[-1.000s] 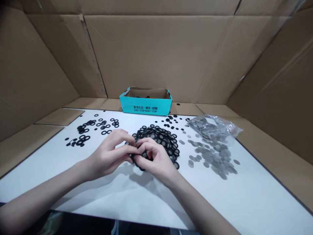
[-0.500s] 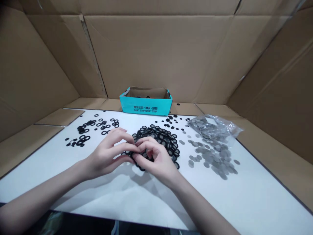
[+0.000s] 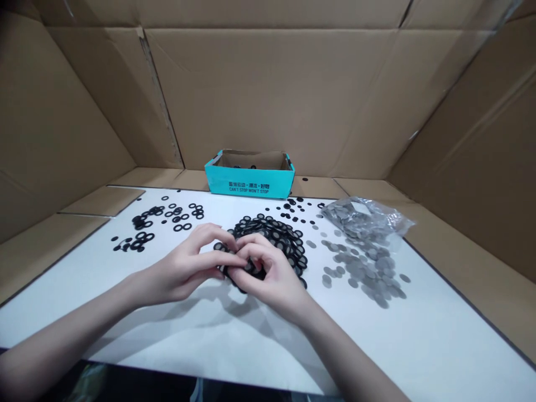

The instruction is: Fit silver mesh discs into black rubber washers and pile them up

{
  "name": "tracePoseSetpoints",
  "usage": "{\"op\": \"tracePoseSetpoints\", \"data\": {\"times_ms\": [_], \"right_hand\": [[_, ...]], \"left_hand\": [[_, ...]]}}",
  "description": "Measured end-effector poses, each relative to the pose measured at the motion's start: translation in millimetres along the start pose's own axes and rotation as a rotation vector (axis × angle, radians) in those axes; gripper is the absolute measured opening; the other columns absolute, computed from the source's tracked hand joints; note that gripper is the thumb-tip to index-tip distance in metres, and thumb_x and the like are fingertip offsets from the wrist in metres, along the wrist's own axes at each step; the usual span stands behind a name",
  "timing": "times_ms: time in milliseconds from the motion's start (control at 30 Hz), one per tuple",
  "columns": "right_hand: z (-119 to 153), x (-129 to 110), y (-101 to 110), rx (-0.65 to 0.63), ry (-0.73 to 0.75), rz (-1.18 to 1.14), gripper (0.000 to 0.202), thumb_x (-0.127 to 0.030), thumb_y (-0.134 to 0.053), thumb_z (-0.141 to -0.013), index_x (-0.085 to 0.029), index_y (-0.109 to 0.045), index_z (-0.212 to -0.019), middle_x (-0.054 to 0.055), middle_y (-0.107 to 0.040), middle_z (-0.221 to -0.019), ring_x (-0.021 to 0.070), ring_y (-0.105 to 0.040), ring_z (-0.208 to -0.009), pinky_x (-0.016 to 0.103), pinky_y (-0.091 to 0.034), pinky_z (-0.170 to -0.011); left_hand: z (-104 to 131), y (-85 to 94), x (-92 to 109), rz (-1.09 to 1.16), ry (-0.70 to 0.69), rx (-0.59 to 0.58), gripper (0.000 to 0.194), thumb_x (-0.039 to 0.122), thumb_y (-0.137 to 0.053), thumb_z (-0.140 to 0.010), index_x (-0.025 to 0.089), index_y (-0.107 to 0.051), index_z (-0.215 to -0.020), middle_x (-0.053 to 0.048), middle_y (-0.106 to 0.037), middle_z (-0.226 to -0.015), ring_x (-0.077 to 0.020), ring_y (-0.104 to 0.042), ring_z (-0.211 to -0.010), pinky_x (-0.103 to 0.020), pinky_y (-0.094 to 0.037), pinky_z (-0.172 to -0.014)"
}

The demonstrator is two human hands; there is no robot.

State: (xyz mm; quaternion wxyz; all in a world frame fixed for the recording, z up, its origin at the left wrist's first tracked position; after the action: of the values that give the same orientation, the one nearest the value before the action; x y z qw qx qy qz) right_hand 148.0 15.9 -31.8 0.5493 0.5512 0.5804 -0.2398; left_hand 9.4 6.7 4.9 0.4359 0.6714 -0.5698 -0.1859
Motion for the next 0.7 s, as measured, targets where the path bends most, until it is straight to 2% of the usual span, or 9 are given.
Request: {"op": "tracePoseSetpoints", "data": {"times_ms": [133,233,300,467,600,700], "right_hand": [[-1,-6,29,0.158,0.121,0.241,0.008,-0.028,-0.061,-0.085,-0.022,-0.063,-0.081,0.006,-0.064,-0.096,0.0186,-0.058,-0.085,0.031,-0.045,-0.071],[-6,-3,49,0.212,0.094,0.426,0.009,-0.030,-0.061,-0.085,-0.022,-0.066,-0.081,0.005,-0.068,-0.086,0.0201,-0.059,-0.081,0.033,-0.046,-0.072],[-13,-1,55,0.200,0.068,0.529,0.009,-0.029,-0.061,-0.084,-0.023,-0.067,-0.081,0.004,-0.071,-0.084,0.0217,-0.061,-0.081,0.035,-0.046,-0.075],[-45,2,52,0.146,-0.042,0.801,0.009,-0.024,-0.065,-0.081,-0.024,-0.067,-0.090,0.002,-0.073,-0.079,0.0231,-0.062,-0.081,0.036,-0.042,-0.075],[-72,8,45,0.084,-0.079,0.887,0.006,-0.023,-0.063,-0.081,-0.024,-0.069,-0.081,0.003,-0.075,-0.083,0.0253,-0.060,-0.088,0.036,-0.038,-0.076],[-84,18,42,0.029,-0.099,0.889,0.008,-0.022,-0.066,-0.077,-0.024,-0.071,-0.071,0.002,-0.076,-0.080,0.0248,-0.060,-0.084,0.035,-0.037,-0.074]], "left_hand": [[3,20.7,-12,0.031,0.081,0.033,0.041,0.027,-0.062,-0.092,0.022,-0.052,-0.131,-0.011,-0.054,-0.119,-0.0242,-0.052,-0.114,-0.039,-0.045,-0.100],[7,42.6,-26,-0.039,0.176,0.084,0.035,0.025,-0.061,-0.092,0.023,-0.055,-0.127,-0.010,-0.055,-0.118,-0.0236,-0.053,-0.115,-0.038,-0.045,-0.100],[10,53.4,-35,-0.084,0.224,0.087,0.030,0.025,-0.060,-0.093,0.022,-0.058,-0.123,-0.009,-0.055,-0.116,-0.0229,-0.054,-0.113,-0.037,-0.046,-0.098],[18,67.9,-53,-0.132,0.293,0.128,0.025,0.026,-0.057,-0.094,0.022,-0.060,-0.118,-0.007,-0.055,-0.115,-0.0194,-0.057,-0.106,-0.033,-0.048,-0.093],[26,70.9,-64,-0.148,0.347,0.117,0.026,0.031,-0.055,-0.094,0.023,-0.060,-0.119,-0.007,-0.055,-0.113,-0.0194,-0.057,-0.103,-0.032,-0.050,-0.088],[35,74.9,-74,-0.171,0.406,0.091,0.027,0.036,-0.054,-0.094,0.022,-0.062,-0.116,-0.007,-0.056,-0.112,-0.0200,-0.058,-0.101,-0.032,-0.049,-0.087]]}}
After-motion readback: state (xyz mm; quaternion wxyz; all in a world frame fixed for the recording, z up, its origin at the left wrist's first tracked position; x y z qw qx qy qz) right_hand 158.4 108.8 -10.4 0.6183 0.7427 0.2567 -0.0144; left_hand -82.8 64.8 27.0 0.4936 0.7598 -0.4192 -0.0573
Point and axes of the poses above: each hand's wrist, its own z-axis away from the middle knuckle, its own y-axis out of the back of the hand, x = y × z, the point moved 6 cm from there along -z, towards the middle knuckle
